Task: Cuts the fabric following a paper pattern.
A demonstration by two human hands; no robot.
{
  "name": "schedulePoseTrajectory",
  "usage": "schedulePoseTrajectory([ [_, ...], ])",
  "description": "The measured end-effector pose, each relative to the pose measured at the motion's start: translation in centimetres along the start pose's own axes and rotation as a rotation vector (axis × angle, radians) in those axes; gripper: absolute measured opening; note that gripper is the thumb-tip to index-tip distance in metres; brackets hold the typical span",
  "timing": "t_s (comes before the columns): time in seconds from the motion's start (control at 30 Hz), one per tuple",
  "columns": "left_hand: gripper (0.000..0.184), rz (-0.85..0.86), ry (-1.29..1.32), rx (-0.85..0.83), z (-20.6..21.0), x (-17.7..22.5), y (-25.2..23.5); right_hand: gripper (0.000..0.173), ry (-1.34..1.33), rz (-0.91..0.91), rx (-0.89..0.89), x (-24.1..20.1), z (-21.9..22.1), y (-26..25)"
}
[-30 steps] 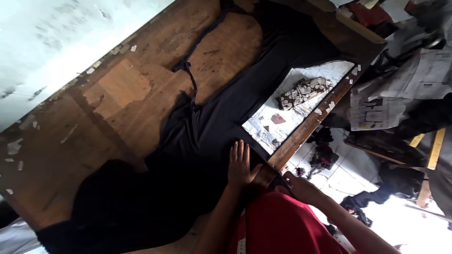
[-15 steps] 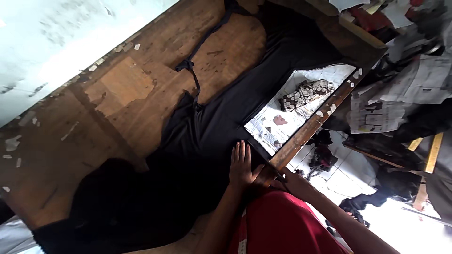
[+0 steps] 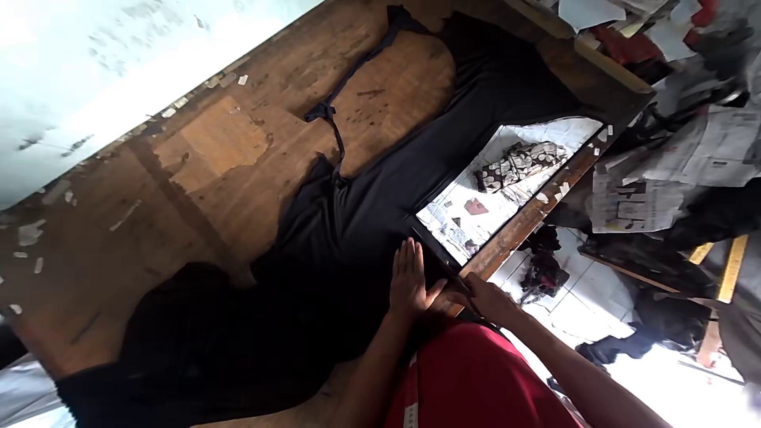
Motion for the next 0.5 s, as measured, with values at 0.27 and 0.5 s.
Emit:
schedulePoseTrajectory([
  [0.27, 0.073, -0.051, -0.144, -0.154, -0.7, -5.5, -5.1, 0.087, 0.057, 0.038, -0.069, -1.2, -0.5, -0.5],
  [0.5, 0.086, -0.075, -0.208, -0.225, -0.4, -5.9, -5.0, 0.091, 0.027, 0.06, -0.098, -3.7, -0.8, -1.7],
])
Point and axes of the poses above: each hand's wrist, its own y-axis away from the middle knuckle, its own z-axis out of the palm, x = y × z, the point moved 3 cm from there along -y, towards the middle knuckle, and after that the axes turned 7 degrees about -y, right-handed, at the moved point
